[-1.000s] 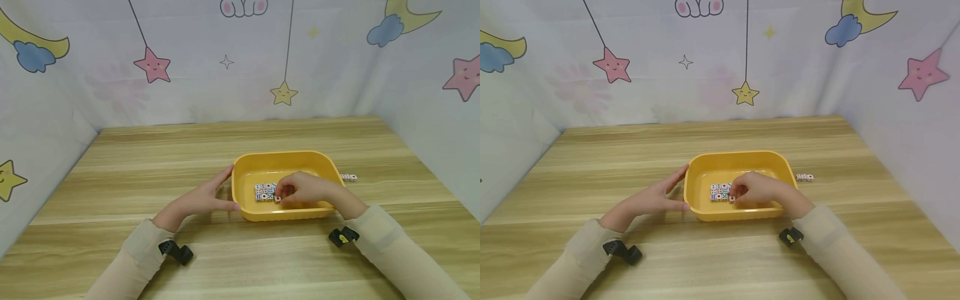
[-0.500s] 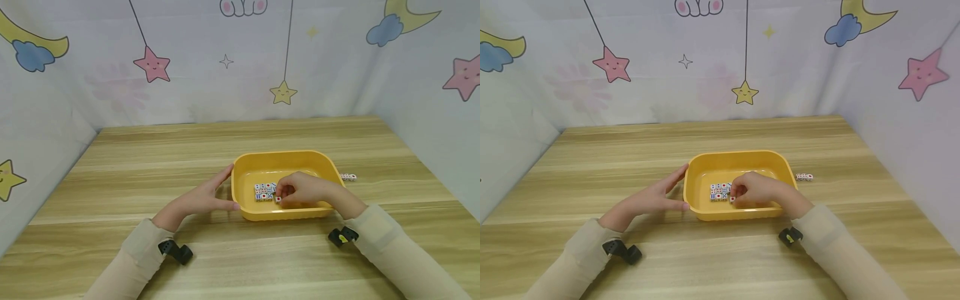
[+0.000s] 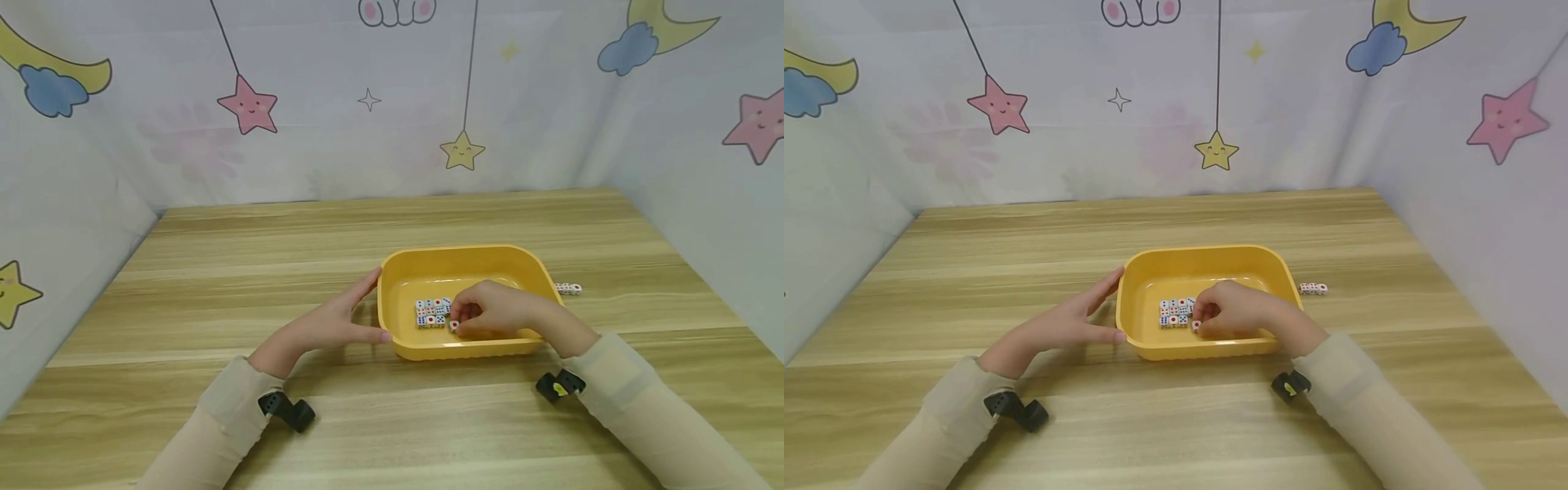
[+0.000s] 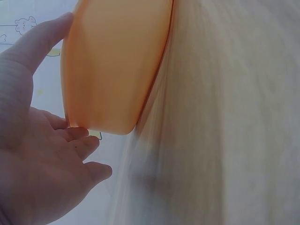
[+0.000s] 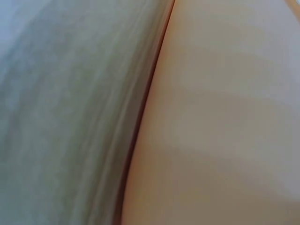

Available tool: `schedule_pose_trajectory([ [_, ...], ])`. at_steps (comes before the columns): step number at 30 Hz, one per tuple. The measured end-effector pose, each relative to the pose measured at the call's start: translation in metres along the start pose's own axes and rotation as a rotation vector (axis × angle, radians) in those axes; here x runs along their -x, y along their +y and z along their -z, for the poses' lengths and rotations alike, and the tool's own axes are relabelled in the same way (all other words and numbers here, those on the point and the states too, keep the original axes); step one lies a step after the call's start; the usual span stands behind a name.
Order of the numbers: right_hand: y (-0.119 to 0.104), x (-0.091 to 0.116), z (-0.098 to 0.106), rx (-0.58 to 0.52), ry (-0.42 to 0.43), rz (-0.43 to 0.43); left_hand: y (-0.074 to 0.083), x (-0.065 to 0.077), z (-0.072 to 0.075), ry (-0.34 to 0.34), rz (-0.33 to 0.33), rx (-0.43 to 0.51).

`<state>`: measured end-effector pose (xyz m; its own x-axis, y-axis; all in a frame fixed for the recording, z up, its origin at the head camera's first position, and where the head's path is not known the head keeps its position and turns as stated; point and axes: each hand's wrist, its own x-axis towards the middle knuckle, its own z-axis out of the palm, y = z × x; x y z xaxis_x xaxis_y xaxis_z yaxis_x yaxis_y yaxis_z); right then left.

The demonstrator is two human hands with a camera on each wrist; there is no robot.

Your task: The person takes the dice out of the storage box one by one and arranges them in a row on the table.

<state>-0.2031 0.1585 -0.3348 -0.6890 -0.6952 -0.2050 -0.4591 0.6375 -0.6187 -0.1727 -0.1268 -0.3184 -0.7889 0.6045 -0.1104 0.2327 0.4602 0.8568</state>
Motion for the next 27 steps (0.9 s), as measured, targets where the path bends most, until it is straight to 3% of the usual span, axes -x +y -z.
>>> schedule_pose_trajectory([
  [12,0.009,0.007,0.009,0.063,0.087,0.038,0.0,-0.001,-0.001,0.005,-0.006,-0.008],
  [23,0.009,0.039,0.042,0.059,0.176,-0.003,0.0,0.001,0.0,0.002,0.013,-0.003],
  [27,0.01,0.052,0.054,0.064,0.206,-0.076,0.001,0.001,0.0,0.003,0.025,-0.012],
])
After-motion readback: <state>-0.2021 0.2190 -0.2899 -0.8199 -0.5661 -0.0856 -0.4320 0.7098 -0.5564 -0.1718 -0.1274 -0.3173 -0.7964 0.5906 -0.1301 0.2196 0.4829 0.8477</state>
